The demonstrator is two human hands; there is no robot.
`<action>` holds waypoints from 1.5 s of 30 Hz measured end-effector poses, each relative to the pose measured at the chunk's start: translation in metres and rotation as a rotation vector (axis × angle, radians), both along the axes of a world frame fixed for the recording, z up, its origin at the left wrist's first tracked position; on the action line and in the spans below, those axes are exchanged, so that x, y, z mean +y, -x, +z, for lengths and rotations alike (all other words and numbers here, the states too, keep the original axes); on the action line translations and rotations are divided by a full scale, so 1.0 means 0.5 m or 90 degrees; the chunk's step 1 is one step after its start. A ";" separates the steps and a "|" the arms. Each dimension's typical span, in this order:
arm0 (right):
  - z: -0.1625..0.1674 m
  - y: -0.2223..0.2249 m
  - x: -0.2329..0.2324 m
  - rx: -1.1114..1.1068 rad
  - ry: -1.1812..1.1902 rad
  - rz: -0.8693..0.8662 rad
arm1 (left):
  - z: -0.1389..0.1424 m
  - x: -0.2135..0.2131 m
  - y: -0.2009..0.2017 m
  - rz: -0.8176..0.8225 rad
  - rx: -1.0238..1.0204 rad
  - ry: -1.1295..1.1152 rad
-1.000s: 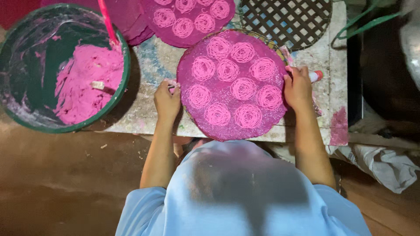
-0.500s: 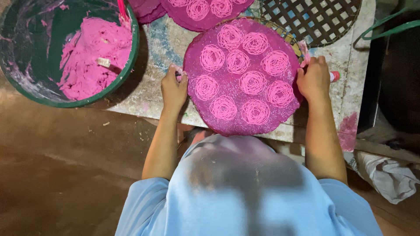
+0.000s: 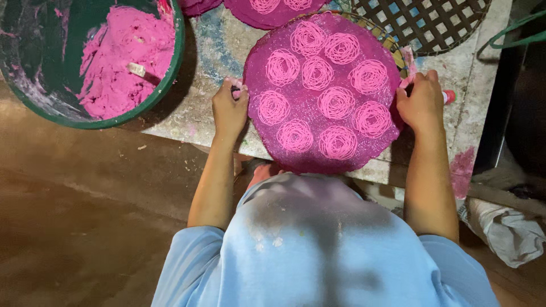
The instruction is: The person uses a handheld extruder to pipe pink paste into circular swirls on round woven trays. They repeatedly refill the extruder from a green bowl and continue filling the tray with evenly spaced swirls.
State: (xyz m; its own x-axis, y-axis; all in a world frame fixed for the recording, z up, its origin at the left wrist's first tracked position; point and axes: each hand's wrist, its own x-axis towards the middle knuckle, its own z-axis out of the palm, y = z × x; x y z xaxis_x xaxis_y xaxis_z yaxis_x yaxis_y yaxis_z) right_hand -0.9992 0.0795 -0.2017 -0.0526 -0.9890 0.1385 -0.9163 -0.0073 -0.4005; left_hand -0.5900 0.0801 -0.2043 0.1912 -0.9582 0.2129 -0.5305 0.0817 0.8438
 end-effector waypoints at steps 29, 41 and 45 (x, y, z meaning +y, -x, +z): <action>0.004 -0.010 -0.005 -0.108 0.022 -0.031 | 0.003 -0.016 -0.022 -0.028 0.193 -0.022; -0.024 -0.009 0.022 0.060 -0.006 -0.044 | -0.008 -0.022 -0.019 -0.002 0.164 -0.062; -0.026 -0.017 0.011 0.098 -0.011 -0.051 | -0.015 -0.024 -0.018 -0.013 0.202 -0.048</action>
